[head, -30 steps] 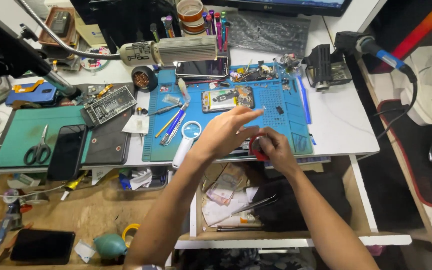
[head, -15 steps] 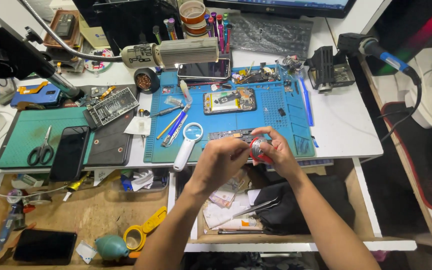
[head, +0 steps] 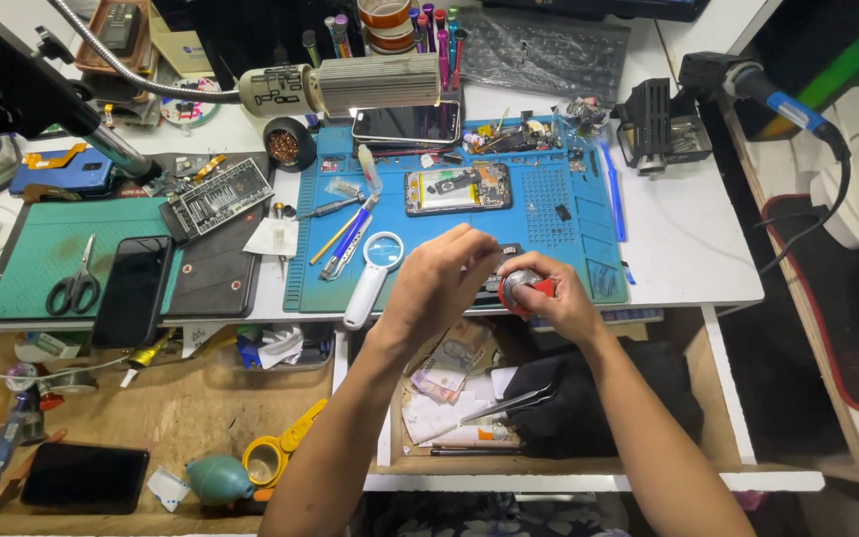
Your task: Repairing a mobile phone circuit board using tweezers, a magnifying glass, and other specialized tools.
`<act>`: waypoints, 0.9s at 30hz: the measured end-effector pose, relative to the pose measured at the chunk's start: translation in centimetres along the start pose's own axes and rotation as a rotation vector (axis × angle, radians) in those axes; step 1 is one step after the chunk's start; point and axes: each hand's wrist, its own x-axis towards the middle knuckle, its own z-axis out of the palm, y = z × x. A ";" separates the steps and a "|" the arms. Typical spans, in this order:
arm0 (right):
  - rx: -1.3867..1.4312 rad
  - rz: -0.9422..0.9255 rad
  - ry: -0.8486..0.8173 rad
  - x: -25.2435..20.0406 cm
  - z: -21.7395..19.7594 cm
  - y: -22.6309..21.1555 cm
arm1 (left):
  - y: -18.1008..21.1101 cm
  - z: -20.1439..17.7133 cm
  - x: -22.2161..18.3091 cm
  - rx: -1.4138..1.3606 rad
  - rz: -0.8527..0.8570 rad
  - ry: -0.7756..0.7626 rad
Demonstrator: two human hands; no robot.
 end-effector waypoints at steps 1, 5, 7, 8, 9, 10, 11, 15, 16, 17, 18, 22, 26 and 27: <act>-0.033 0.010 0.059 -0.2 0.0 0.1 | -0.1 -0.4 -0.4 0.002 -0.020 -0.017; 0.037 0.011 0.205 0.2 0.7 0.2 | 0.7 -0.6 -2.0 -0.024 -0.102 0.035; 0.040 0.012 0.234 0.4 1.3 -0.3 | 0.2 0.4 -3.1 -0.023 -0.133 0.058; 0.039 0.010 0.265 0.5 1.5 -0.7 | 0.0 1.0 -3.6 -0.024 -0.160 0.081; 0.037 0.007 0.266 0.4 1.4 -0.5 | -0.3 1.7 -3.8 -0.025 -0.157 0.082; 0.043 0.012 0.285 0.4 1.3 -0.3 | -0.6 2.3 -4.0 -0.044 -0.187 0.100; 0.052 0.026 0.304 0.0 1.5 -0.1 | -0.7 3.0 -4.6 -0.064 -0.226 0.116; -0.015 0.018 0.285 0.3 0.5 -0.4 | -0.3 0.7 -3.5 -0.080 -0.246 0.060; -0.020 0.018 0.315 0.3 0.3 -0.2 | -0.9 0.3 -3.7 -0.139 -0.278 0.076; -0.023 0.024 0.349 -0.1 0.1 -0.1 | -1.5 0.1 -4.0 -0.199 -0.316 0.087; -0.021 0.027 0.352 -0.3 -0.7 0.0 | -1.4 -1.4 -4.0 -0.200 -0.317 0.083; -0.173 0.039 0.394 -0.7 -3.4 -0.3 | -0.5 -5.5 -4.3 -0.091 -0.360 0.327; -0.240 0.051 0.369 -0.2 -1.9 -1.1 | 1.8 -2.3 -5.0 -0.147 -0.345 0.201; -0.242 0.052 0.365 -0.3 -0.8 -0.4 | 1.9 -0.3 -5.6 -0.148 -0.346 0.205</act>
